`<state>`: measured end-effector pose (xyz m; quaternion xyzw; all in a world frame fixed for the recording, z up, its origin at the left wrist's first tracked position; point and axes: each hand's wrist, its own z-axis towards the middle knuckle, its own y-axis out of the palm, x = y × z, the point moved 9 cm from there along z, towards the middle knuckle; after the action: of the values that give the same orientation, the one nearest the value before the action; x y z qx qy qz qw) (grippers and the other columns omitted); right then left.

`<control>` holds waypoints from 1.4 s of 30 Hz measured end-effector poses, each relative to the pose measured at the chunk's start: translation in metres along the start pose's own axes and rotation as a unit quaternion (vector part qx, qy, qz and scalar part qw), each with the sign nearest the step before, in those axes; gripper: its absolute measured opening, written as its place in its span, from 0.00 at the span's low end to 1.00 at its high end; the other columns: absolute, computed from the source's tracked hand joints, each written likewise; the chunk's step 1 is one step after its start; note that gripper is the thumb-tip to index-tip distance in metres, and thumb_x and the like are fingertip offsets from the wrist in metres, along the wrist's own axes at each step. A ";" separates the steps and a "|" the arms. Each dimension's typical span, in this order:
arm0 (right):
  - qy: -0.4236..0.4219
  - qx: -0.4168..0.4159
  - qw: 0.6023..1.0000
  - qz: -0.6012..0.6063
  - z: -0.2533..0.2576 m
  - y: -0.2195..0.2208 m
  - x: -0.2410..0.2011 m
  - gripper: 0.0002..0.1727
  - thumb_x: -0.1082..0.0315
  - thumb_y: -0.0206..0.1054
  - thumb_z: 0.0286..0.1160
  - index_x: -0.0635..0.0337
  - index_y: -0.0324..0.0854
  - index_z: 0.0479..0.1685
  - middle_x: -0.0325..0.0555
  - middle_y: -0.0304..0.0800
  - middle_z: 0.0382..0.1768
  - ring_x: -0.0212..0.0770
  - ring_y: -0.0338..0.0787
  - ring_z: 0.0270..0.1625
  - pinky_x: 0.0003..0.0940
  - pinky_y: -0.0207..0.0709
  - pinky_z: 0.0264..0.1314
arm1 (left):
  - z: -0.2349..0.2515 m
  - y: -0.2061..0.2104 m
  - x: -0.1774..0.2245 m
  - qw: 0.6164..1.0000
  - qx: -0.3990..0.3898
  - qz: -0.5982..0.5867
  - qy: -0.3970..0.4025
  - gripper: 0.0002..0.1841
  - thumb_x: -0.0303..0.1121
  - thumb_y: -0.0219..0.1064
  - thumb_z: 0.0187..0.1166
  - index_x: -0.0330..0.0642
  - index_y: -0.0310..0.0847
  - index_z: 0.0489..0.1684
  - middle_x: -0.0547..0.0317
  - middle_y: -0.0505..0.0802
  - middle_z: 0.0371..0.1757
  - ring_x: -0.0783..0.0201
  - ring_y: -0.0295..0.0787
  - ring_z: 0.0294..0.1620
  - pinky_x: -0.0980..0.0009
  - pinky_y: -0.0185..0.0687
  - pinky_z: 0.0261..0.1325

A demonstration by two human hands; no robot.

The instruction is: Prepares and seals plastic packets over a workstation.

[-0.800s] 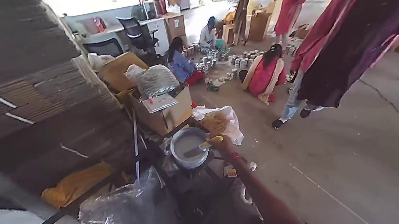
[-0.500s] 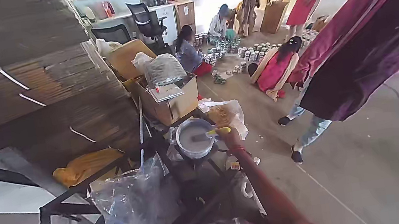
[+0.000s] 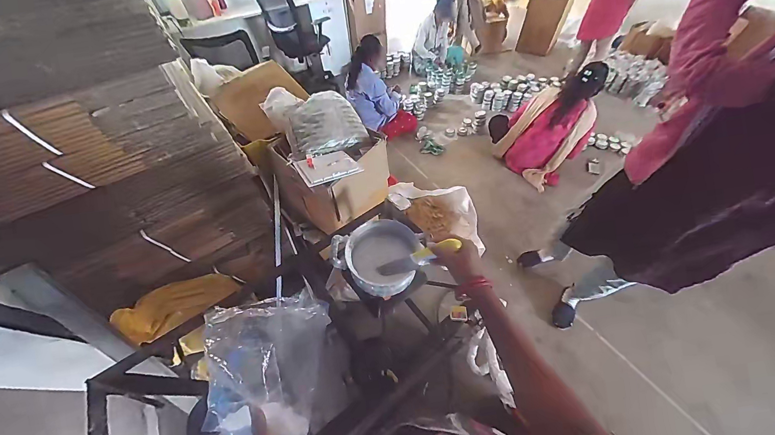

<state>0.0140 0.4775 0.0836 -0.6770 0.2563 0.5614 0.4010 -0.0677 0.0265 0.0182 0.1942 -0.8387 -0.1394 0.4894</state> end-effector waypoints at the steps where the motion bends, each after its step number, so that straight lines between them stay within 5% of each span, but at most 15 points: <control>1: -0.004 0.016 1.000 -0.015 0.000 -0.007 0.000 0.12 0.65 0.74 0.77 0.65 0.89 0.49 0.52 0.95 0.39 0.42 0.95 0.36 0.41 0.92 0.47 | 0.000 -0.001 0.000 1.000 -0.001 -0.001 -0.001 0.18 0.53 0.48 0.93 0.53 0.74 0.61 0.69 0.92 0.45 0.74 0.92 0.44 0.73 0.91 0.43; 5: -0.023 0.064 0.996 -0.054 0.005 -0.012 -0.006 0.13 0.61 0.74 0.78 0.60 0.90 0.51 0.54 0.94 0.41 0.47 0.93 0.42 0.51 0.86 0.53 | 0.000 -0.008 -0.002 1.000 0.012 0.012 -0.004 0.19 0.54 0.49 0.93 0.53 0.73 0.64 0.68 0.92 0.46 0.74 0.92 0.44 0.72 0.91 0.42; 13: -0.034 -0.090 0.994 -0.041 0.008 0.019 -0.027 0.11 0.68 0.74 0.77 0.65 0.89 0.51 0.53 0.95 0.43 0.41 0.95 0.37 0.41 0.92 0.47 | 0.000 -0.016 -0.001 1.000 0.014 0.003 -0.012 0.19 0.55 0.47 0.93 0.54 0.75 0.61 0.69 0.92 0.44 0.74 0.91 0.43 0.72 0.90 0.41; 20: -0.112 -0.035 0.971 -0.209 0.034 0.037 -0.074 0.15 0.59 0.75 0.76 0.60 0.90 0.52 0.60 0.93 0.43 0.60 0.91 0.48 0.65 0.80 0.56 | 0.003 -0.030 -0.005 1.000 0.021 -0.019 -0.002 0.19 0.55 0.47 0.93 0.54 0.77 0.57 0.71 0.93 0.43 0.75 0.92 0.43 0.73 0.91 0.42; 26: -0.104 -0.205 0.964 -0.136 0.019 0.069 -0.084 0.12 0.67 0.74 0.77 0.66 0.88 0.52 0.54 0.93 0.42 0.43 0.93 0.37 0.44 0.89 0.48 | 0.002 -0.035 -0.002 0.999 0.012 -0.037 0.000 0.19 0.55 0.48 0.92 0.54 0.76 0.58 0.71 0.93 0.44 0.76 0.92 0.44 0.74 0.91 0.43; 33: -0.185 -0.128 0.938 -0.264 0.035 0.052 -0.105 0.13 0.61 0.74 0.78 0.64 0.91 0.48 0.62 0.93 0.42 0.61 0.92 0.46 0.68 0.79 0.54 | 0.005 -0.043 -0.003 0.999 0.025 -0.041 0.005 0.19 0.55 0.49 0.92 0.53 0.75 0.60 0.70 0.92 0.45 0.75 0.92 0.46 0.72 0.91 0.45; 39: -0.096 -0.236 0.949 -0.186 0.026 0.072 -0.088 0.15 0.65 0.74 0.78 0.64 0.88 0.56 0.55 0.93 0.45 0.46 0.93 0.42 0.48 0.88 0.54 | 0.004 -0.033 -0.002 0.999 0.024 -0.033 -0.009 0.19 0.55 0.48 0.92 0.52 0.76 0.57 0.70 0.92 0.42 0.76 0.92 0.42 0.75 0.90 0.42; 42: -0.090 -0.225 0.949 -0.203 0.033 0.056 -0.093 0.12 0.67 0.74 0.77 0.66 0.88 0.52 0.56 0.93 0.44 0.47 0.93 0.38 0.49 0.89 0.49 | 0.002 -0.030 0.000 0.999 0.029 -0.027 -0.001 0.20 0.55 0.48 0.93 0.52 0.75 0.60 0.69 0.92 0.43 0.75 0.91 0.43 0.74 0.90 0.43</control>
<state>-0.0707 0.4643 0.1578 -0.7336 -0.0563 0.5702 0.3653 -0.0638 -0.0002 0.0041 0.2305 -0.8374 -0.1279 0.4788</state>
